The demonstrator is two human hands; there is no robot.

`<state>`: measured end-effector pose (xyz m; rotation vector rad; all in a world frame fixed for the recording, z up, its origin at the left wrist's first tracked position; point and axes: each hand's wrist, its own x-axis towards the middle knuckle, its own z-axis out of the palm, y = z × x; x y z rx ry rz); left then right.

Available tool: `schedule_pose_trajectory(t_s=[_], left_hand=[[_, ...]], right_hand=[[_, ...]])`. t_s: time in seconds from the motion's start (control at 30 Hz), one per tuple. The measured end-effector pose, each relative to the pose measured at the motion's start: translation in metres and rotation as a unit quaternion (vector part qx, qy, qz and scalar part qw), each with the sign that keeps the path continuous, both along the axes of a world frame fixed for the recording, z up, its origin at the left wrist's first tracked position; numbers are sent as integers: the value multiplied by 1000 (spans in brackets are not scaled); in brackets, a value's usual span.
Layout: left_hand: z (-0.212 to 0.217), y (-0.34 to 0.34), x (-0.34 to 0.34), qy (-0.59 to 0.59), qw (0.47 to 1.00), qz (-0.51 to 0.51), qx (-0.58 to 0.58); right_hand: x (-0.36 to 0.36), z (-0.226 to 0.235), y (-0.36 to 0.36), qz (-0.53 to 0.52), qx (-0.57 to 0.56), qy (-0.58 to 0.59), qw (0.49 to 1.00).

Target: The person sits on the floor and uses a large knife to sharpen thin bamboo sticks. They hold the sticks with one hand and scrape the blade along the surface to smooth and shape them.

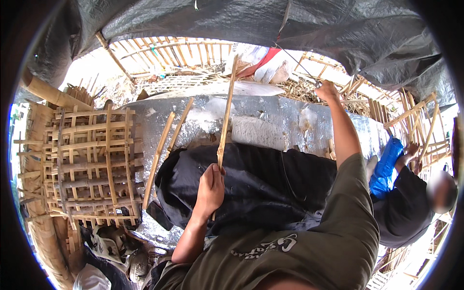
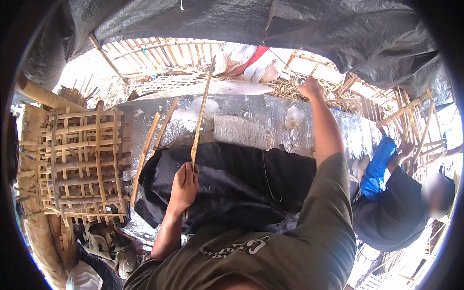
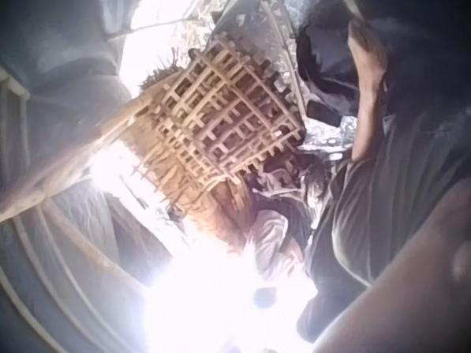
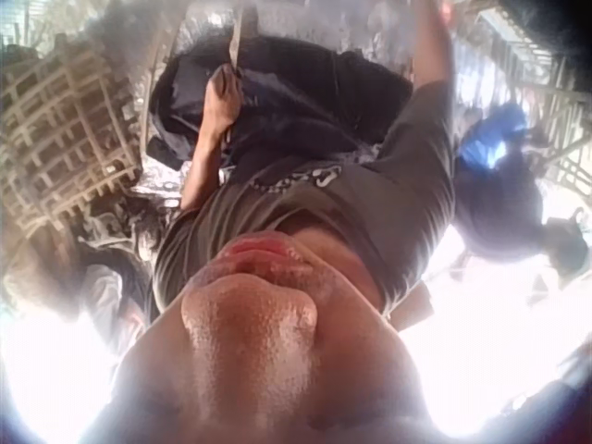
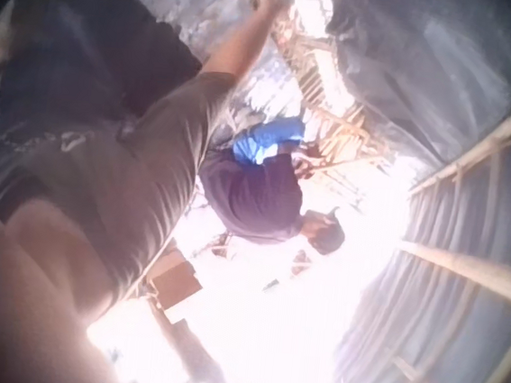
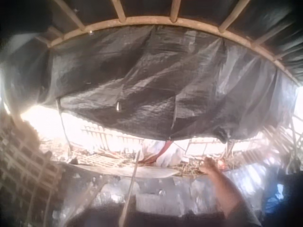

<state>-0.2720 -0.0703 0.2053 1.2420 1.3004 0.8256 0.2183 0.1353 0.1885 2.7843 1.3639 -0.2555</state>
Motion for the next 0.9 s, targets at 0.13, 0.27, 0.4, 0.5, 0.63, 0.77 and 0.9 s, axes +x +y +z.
schedule_pose_trajectory(t_s=[0.13,0.27,0.4,0.5,0.63,0.77,0.9], left_hand=[[-3,-3,3,31,998,-12,47],[5,-9,13,50,996,-14,71],[0,-12,22,-20,999,-41,21],[16,-11,30,-130,987,-59,-80],[21,-14,30,-199,970,-69,-124],[26,-14,33,-216,963,-81,-141],[26,-17,42,-200,968,-69,-133]], right_hand=[[-26,7,-27,65,-2,-9,998],[-93,22,-84,158,130,149,967],[-162,28,-133,283,216,136,925],[-192,31,-155,347,200,167,901],[-210,39,-168,386,206,128,890],[-227,63,-179,407,183,102,889],[-237,64,-183,417,148,104,891]])
